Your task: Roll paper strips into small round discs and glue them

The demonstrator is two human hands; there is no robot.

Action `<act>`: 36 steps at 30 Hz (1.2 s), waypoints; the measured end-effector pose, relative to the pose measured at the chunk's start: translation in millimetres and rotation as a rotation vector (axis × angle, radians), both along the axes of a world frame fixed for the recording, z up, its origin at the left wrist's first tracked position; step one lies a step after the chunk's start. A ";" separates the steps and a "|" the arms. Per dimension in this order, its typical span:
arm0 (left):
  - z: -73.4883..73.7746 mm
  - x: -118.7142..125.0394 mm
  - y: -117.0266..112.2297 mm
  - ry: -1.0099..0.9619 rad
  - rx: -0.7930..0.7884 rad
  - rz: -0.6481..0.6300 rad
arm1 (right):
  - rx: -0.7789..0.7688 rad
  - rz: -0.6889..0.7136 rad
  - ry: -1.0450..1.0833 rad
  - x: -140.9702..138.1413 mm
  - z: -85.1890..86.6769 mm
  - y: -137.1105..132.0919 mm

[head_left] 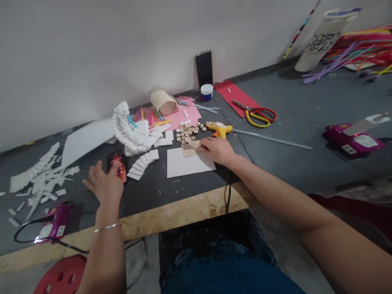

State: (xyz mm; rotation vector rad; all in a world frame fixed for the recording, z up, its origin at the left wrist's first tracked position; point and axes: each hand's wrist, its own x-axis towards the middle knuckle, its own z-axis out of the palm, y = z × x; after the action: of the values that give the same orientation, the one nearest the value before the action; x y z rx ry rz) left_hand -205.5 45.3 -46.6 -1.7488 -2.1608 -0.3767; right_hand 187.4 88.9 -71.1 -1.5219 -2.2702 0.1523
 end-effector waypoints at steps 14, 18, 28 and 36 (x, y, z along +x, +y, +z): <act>-1.7 -13.6 -11.3 -0.022 0.028 0.078 | 0.028 0.004 -0.007 1.2 -5.1 0.6; -3.1 -14.1 -9.7 -0.034 -0.001 0.076 | 0.020 0.000 -0.008 1.1 -4.4 0.6; 1.2 -4.1 -5.1 -0.062 -0.014 0.073 | 0.014 0.000 -0.005 0.9 -3.2 0.2; 5.0 4.3 -0.7 -0.102 -0.049 0.023 | 0.016 -0.003 -0.019 1.1 -4.0 0.6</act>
State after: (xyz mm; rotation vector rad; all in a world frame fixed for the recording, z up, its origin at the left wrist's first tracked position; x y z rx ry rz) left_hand -201.2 44.6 -41.6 -1.7652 -2.2776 -0.4188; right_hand 188.5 89.5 -75.1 -1.5244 -2.2784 0.1189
